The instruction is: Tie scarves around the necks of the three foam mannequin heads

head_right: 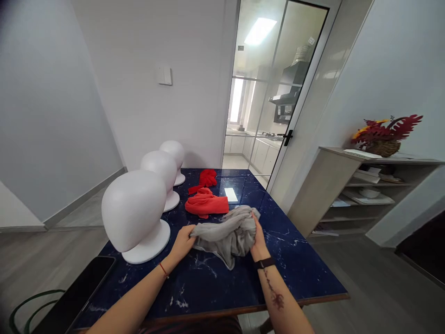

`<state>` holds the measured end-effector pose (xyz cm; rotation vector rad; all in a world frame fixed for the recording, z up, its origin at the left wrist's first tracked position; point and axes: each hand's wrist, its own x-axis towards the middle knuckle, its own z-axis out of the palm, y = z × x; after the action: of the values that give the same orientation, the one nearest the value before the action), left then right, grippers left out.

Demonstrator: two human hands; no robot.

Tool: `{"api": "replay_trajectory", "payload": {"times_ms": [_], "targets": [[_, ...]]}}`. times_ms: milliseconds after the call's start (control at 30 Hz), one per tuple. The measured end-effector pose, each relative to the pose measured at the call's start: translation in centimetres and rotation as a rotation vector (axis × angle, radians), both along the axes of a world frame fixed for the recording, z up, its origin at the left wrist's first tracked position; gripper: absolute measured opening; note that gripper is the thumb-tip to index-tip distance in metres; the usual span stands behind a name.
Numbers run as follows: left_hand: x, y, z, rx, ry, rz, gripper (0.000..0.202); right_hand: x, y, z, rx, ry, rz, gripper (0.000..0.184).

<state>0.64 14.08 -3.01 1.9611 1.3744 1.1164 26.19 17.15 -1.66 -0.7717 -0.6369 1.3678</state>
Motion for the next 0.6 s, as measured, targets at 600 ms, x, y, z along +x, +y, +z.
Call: {"api": "replay_trajectory", "payload": {"times_ms": [600], "targets": [[-0.6, -0.2, 1.5, -0.747, -1.267, -0.449, 0.045, -3.8, 0.9, 2.2, 0.609, -1.339, -0.193, 0.06]]}}
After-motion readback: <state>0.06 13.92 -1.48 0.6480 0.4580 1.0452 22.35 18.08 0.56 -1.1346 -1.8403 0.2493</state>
